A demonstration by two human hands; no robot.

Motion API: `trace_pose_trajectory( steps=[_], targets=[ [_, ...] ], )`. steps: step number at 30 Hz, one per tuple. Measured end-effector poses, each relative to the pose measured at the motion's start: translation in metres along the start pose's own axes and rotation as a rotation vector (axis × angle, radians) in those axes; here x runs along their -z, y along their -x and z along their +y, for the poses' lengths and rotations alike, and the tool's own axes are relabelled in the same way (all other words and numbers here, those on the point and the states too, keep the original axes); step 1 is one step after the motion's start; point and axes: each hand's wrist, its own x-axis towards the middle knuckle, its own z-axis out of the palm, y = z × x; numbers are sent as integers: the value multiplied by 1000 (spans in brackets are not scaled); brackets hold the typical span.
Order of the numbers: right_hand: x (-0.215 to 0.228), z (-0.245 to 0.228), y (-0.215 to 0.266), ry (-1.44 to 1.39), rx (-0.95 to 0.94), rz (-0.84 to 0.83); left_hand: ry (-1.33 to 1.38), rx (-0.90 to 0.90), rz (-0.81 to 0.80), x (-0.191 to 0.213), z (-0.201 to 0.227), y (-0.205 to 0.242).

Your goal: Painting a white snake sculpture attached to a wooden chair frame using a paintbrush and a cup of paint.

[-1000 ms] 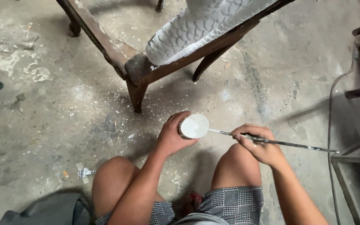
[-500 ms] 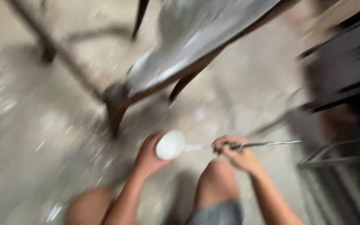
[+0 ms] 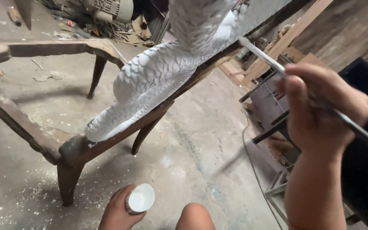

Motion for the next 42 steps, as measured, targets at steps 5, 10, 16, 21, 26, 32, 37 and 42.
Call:
trace_pose_trajectory(
  steps=[5, 10, 16, 21, 26, 32, 37, 42],
  targets=[
    [-4, 3, -22, 239, 87, -107, -40, -9, 8, 4, 17, 5],
    [-17, -2, -25, 273, 170, -54, -74, -67, 2, 5, 15, 5],
    [-17, 7, -45, 107, 97, -200, -107, -12, -42, 12, 27, 11],
    [0, 6, -61, 224, -4, -185, -99, -8, -37, 7, 19, 11],
    [-9, -8, -71, 212, -119, -225, -109, -60, -20, 5, 13, 9],
    [-13, -10, -68, 117, -26, -219, -92, -2, -59, 8, 12, 9],
    [-11, -7, -61, 401, 118, -181, -100, -10, -62, 10, 6, 6],
    [-16, -7, -61, 229, 84, -202, -107, -23, -66, 11, 6, 4]
  ],
)
